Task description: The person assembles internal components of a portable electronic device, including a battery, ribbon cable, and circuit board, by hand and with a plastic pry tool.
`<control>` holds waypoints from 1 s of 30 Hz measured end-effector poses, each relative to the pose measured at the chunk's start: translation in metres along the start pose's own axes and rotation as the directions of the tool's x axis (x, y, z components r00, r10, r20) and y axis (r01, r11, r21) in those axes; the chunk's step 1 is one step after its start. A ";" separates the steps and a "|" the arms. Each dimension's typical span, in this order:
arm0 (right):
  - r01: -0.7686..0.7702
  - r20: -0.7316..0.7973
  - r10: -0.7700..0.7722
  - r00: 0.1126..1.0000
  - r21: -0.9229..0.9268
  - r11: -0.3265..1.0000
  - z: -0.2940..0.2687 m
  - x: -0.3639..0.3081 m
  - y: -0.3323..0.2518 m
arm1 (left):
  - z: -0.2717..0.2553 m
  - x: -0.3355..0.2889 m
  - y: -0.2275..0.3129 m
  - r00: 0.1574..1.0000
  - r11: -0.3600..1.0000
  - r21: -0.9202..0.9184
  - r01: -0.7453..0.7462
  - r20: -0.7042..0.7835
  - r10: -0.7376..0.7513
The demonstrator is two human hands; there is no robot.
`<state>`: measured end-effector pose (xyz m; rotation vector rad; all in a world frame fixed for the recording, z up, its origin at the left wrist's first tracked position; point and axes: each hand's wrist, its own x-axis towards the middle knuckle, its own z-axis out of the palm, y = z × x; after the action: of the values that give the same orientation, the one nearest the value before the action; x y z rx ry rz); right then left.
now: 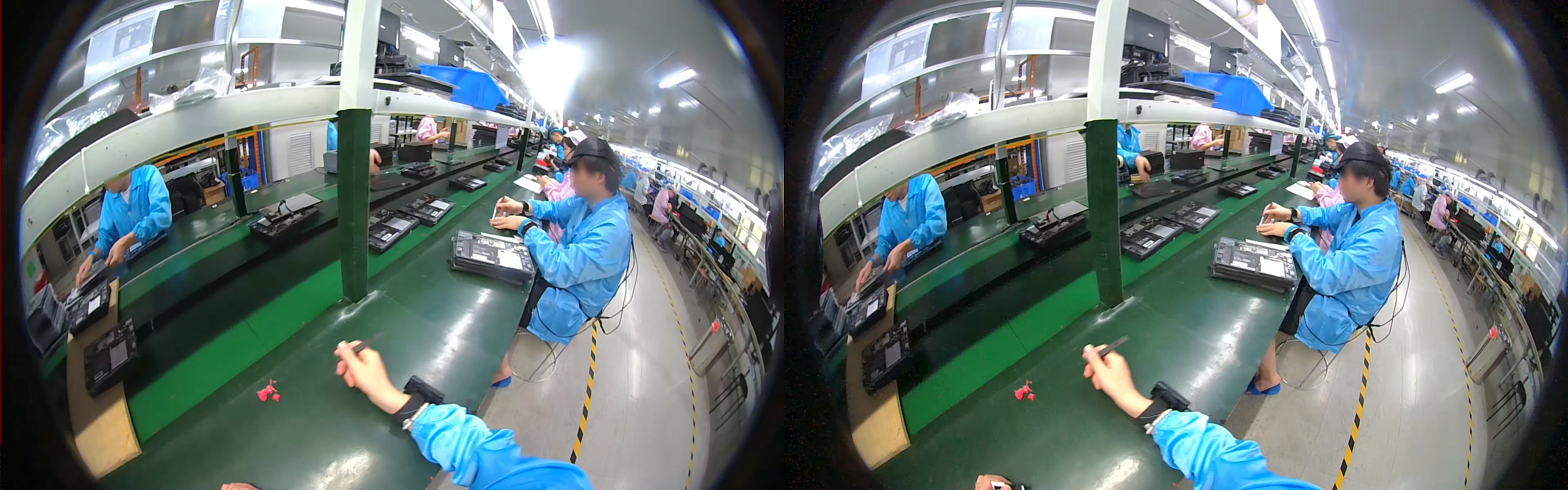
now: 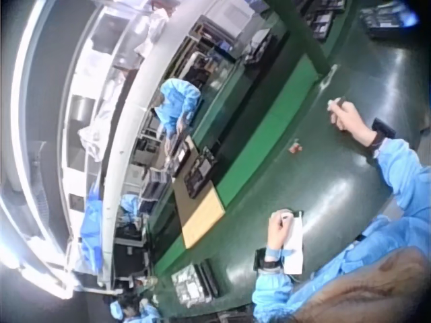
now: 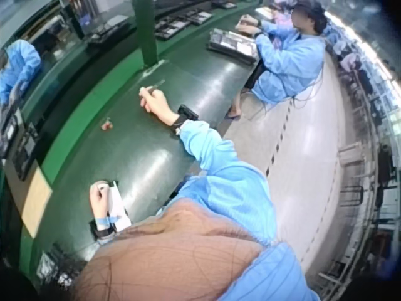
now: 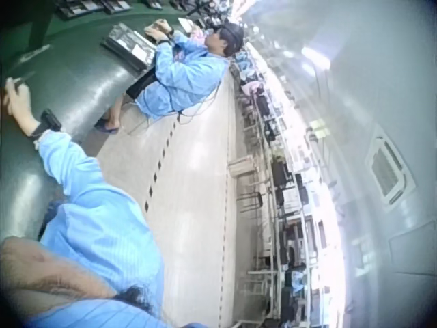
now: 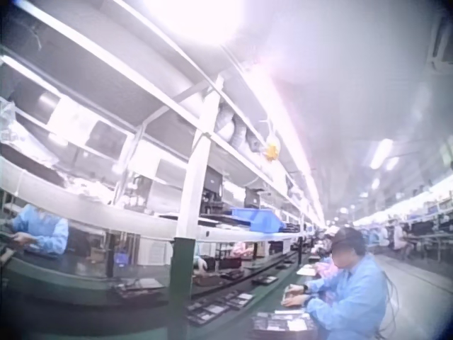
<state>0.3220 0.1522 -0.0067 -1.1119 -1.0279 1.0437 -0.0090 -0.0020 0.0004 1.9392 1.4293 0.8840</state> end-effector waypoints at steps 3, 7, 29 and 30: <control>0.044 -0.141 -0.040 0.989 0.028 0.999 -0.034 0.016 -0.011 | -0.001 0.001 0.005 0.999 0.999 -0.008 -0.038 0.007 0.038; -0.011 -0.277 0.020 0.961 0.036 0.999 -0.077 0.044 -0.005 | -0.004 -0.001 0.002 0.999 0.999 0.004 -0.043 0.023 0.043; -0.155 -0.136 0.137 0.981 -0.126 0.980 -0.086 0.062 0.001 | -0.008 -0.019 -0.062 0.962 0.984 0.125 -0.125 0.257 0.090; -0.162 -0.135 0.143 0.980 -0.140 0.977 -0.088 0.062 0.002 | -0.007 -0.019 -0.063 0.962 0.985 0.124 -0.121 0.259 0.085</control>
<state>0.4195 0.1973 -0.0150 -1.3803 -0.9449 1.0170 -0.0552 -0.0026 -0.0469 2.1590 1.2780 0.5677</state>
